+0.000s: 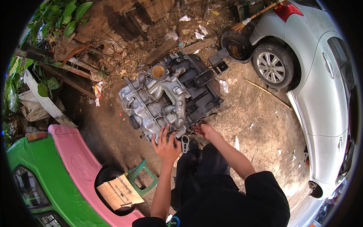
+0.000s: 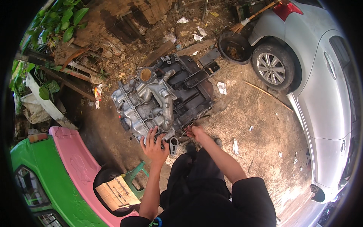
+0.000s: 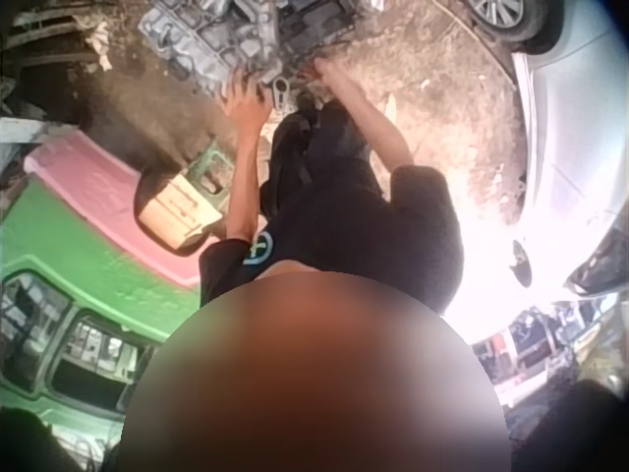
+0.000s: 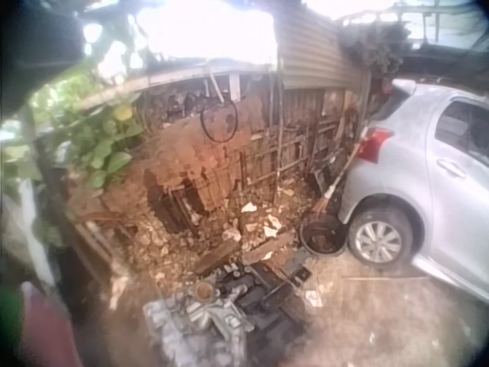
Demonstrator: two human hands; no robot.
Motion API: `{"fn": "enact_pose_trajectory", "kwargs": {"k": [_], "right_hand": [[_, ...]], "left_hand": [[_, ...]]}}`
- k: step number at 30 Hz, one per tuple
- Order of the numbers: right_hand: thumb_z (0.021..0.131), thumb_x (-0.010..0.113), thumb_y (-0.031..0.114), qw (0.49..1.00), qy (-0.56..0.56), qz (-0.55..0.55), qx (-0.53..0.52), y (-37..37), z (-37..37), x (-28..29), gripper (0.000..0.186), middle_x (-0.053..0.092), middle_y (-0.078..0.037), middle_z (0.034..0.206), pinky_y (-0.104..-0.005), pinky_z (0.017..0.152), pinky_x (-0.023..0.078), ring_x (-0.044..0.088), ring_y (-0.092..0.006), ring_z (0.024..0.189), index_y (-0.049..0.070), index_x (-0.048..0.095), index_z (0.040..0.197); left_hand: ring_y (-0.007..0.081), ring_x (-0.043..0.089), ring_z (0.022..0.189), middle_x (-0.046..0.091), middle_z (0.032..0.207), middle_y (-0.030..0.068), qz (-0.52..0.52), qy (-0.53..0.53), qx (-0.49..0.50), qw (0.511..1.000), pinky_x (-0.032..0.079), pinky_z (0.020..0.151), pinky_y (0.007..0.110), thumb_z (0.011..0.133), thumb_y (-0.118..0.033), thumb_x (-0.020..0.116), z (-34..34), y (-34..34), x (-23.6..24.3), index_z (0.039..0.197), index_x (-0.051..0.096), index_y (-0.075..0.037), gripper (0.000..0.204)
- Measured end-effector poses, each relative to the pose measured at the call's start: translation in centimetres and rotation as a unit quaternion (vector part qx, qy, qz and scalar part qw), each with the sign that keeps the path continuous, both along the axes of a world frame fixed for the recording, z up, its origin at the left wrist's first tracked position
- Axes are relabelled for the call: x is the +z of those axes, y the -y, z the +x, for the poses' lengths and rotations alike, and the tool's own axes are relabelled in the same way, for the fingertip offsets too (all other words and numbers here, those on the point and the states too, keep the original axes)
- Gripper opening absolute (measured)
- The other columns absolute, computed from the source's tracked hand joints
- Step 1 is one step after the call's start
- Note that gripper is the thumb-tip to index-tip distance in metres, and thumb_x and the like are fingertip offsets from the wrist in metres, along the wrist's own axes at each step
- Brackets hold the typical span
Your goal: The person uses a wrench to loosen and remove bolts from a car engine block. They repeatedly reach for bolts, turn them, and place them on a nearby cardboard surface while working on the engine.
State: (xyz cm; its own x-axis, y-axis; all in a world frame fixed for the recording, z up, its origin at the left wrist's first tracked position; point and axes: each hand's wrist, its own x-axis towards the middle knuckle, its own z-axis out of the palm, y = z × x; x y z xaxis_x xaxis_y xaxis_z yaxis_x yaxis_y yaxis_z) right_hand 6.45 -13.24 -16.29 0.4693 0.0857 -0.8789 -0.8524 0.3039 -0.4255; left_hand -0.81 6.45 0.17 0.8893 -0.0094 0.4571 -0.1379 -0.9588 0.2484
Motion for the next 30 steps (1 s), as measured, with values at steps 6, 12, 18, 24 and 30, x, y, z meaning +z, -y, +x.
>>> {"fn": "enact_pose_trajectory", "kwargs": {"k": [6, 12, 18, 24, 30], "right_hand": [[0.096, 0.056, -0.008, 0.883, 0.326, -0.336, 0.044, -2.3, -3.2, -2.4, 0.005, 0.074, -0.019, 0.094, -0.0326, 0.066, 0.057, 0.072, -0.025, 0.08, -0.005, 0.056, 0.101], [0.098, 0.058, -0.005, 0.871, 0.377, -0.31, -0.049, -3.7, -4.4, -1.8, 0.011, 0.072, -0.018, 0.094, -0.0366, 0.066, 0.057, 0.075, -0.0245, 0.084, -0.007, 0.057, 0.109], [0.103, 0.06, 0.001, 0.917, 0.331, -0.202, -0.088, -2.9, -5.8, -2.1, 0.018, 0.07, -0.015, 0.094, -0.0365, 0.062, 0.058, 0.071, -0.0197, 0.075, -0.006, 0.055, 0.119], [0.105, 0.058, 0.005, 0.943, 0.267, -0.17, -0.106, -2.3, -6.1, -3.0, 0.022, 0.07, -0.011, 0.093, -0.0334, 0.059, 0.054, 0.063, -0.0158, 0.067, -0.006, 0.058, 0.124], [0.108, 0.051, 0.017, 0.974, 0.151, 0.053, -0.16, -0.2, -5.7, -1.1, 0.028, 0.063, -0.002, 0.082, -0.0262, 0.047, 0.036, 0.042, -0.0075, 0.054, -0.001, 0.07, 0.119]], "left_hand": [[0.0236, 0.058, 0.133, 0.066, 0.139, -0.0002, -0.003, -0.007, -0.002, 1.0, 0.03, 0.118, 0.051, 0.077, -0.015, 0.062, -0.1, 0.0, 0.1, 0.097, 0.072, -0.02, 0.023], [0.0232, 0.058, 0.133, 0.066, 0.14, -0.0005, 0.004, -0.001, -0.004, 1.0, 0.031, 0.116, 0.051, 0.078, -0.016, 0.062, -0.1, -0.2, -0.1, 0.098, 0.072, -0.02, 0.023], [0.0232, 0.058, 0.133, 0.066, 0.14, -0.0011, 0.004, -0.002, -0.001, 1.0, 0.031, 0.117, 0.05, 0.077, -0.015, 0.062, -0.2, -0.1, -0.3, 0.098, 0.073, -0.021, 0.024], [0.0219, 0.059, 0.133, 0.066, 0.139, -0.0014, 0.005, 0.009, -0.006, 1.0, 0.032, 0.116, 0.05, 0.077, -0.016, 0.062, -0.1, -0.2, -0.4, 0.099, 0.072, -0.021, 0.024], [0.0219, 0.059, 0.132, 0.067, 0.138, -0.0014, 0.005, 0.004, -0.006, 1.0, 0.033, 0.114, 0.05, 0.077, -0.016, 0.062, -0.1, -0.3, -0.2, 0.099, 0.072, -0.021, 0.025]]}}
